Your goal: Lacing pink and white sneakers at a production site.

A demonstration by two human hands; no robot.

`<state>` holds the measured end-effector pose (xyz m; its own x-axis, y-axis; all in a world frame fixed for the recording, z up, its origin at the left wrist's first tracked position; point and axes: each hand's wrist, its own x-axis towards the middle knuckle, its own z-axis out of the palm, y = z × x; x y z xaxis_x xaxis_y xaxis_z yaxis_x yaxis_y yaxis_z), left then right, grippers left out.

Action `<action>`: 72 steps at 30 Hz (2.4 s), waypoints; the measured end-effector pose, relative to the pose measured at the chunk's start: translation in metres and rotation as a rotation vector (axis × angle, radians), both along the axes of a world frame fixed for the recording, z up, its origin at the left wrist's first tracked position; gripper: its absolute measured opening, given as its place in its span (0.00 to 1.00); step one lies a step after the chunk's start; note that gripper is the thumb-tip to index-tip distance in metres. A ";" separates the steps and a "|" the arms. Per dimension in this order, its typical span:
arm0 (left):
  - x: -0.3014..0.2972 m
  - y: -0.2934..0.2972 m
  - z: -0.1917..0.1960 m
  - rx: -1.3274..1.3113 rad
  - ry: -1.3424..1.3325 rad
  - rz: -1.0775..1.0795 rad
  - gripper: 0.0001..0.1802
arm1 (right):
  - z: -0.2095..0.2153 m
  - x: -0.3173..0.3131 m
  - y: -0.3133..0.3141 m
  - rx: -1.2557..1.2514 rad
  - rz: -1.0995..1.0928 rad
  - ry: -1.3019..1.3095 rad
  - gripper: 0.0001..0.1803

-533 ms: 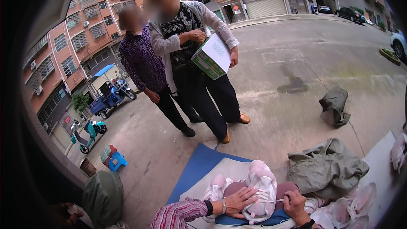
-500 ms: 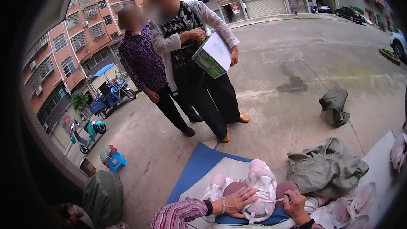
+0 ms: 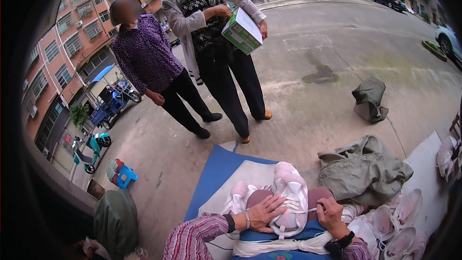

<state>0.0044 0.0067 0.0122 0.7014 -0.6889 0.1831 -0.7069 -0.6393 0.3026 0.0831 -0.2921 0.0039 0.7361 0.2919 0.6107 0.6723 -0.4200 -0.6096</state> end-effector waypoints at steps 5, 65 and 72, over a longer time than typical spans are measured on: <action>0.006 0.000 0.004 -0.037 -0.010 -0.012 0.54 | -0.004 0.004 0.000 0.000 -0.012 0.015 0.06; -0.090 0.198 0.076 -2.050 0.363 1.150 0.25 | 0.063 -0.016 -0.018 -0.222 0.132 0.495 0.09; -0.134 0.266 0.046 -2.296 0.429 0.690 0.20 | 0.062 -0.031 0.007 -0.339 0.305 0.456 0.11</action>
